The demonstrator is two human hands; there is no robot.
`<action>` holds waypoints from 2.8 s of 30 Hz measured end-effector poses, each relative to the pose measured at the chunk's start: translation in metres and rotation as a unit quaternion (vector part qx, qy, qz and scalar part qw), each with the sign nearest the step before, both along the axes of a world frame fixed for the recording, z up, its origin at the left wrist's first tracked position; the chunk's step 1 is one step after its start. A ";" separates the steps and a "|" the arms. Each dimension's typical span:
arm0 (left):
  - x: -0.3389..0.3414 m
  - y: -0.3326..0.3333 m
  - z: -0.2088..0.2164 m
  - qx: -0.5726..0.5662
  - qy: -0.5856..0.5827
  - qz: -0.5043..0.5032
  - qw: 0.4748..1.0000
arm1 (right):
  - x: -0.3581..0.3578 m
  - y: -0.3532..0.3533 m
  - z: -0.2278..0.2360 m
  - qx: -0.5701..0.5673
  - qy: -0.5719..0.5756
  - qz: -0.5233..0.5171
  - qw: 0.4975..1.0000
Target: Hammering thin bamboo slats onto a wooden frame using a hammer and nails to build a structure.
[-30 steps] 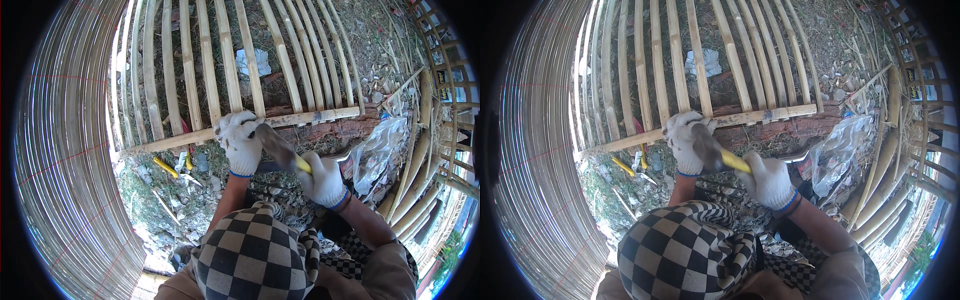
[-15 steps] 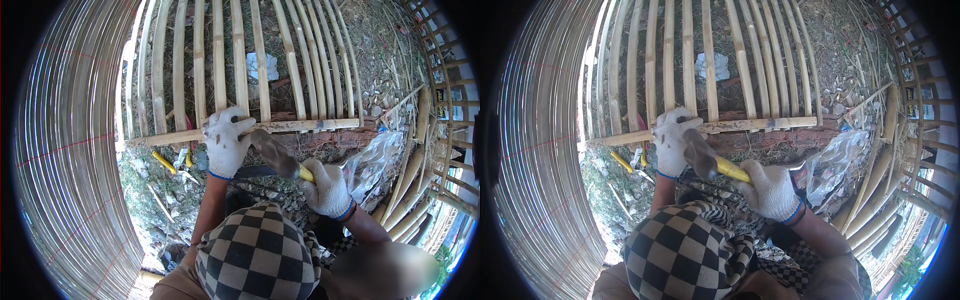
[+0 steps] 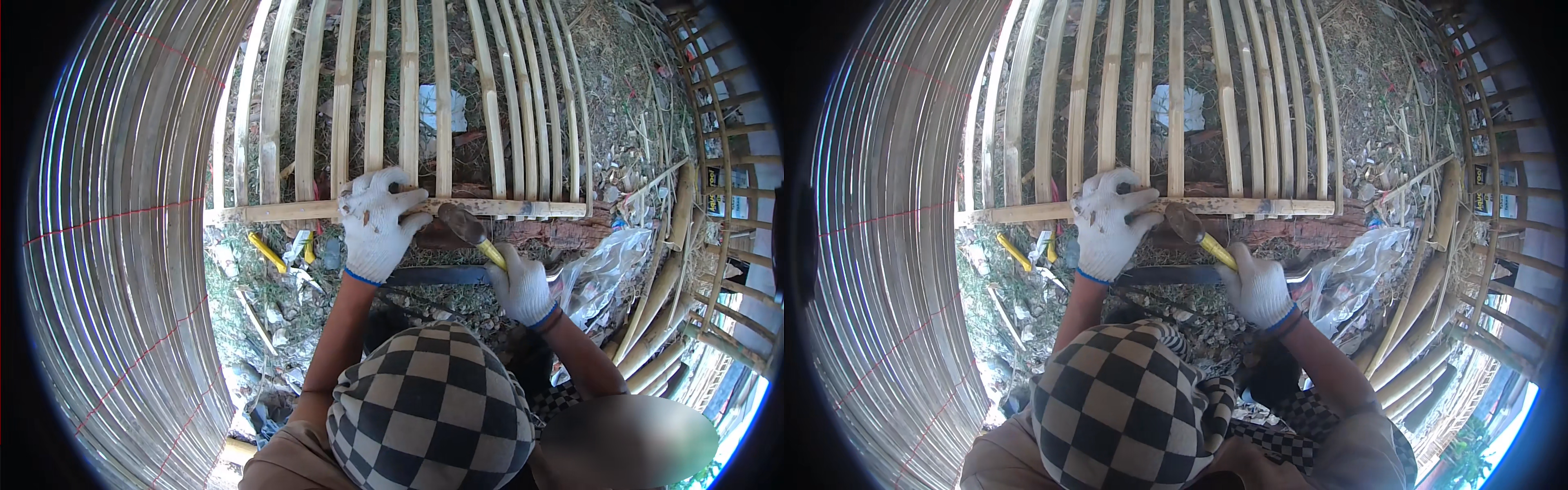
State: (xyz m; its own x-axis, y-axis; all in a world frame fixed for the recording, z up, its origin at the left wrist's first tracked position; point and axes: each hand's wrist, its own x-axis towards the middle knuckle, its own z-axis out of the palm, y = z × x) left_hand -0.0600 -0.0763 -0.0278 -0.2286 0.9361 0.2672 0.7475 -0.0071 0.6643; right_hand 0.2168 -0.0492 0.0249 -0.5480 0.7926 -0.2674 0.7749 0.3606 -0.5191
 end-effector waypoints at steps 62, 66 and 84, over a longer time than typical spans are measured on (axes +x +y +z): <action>-0.006 -0.005 0.028 -0.068 0.098 -0.050 0.992 | 0.017 0.012 -0.011 -0.246 0.191 -0.261 0.914; -0.016 -0.006 0.019 -0.047 0.124 -0.037 0.990 | 0.003 0.022 -0.015 -0.374 0.352 -0.383 0.768; -0.013 -0.001 0.008 0.029 0.104 -0.053 0.993 | 0.000 0.018 -0.025 -0.348 0.392 -0.391 0.756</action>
State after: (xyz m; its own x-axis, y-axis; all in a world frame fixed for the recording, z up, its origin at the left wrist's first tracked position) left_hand -0.0734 -0.0778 -0.0203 -0.0646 0.9333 0.3533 0.8614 -0.1266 0.4919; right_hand 0.2169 -0.0309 0.0002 -0.1899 0.7730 -0.6053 -0.0343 -0.6214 -0.7828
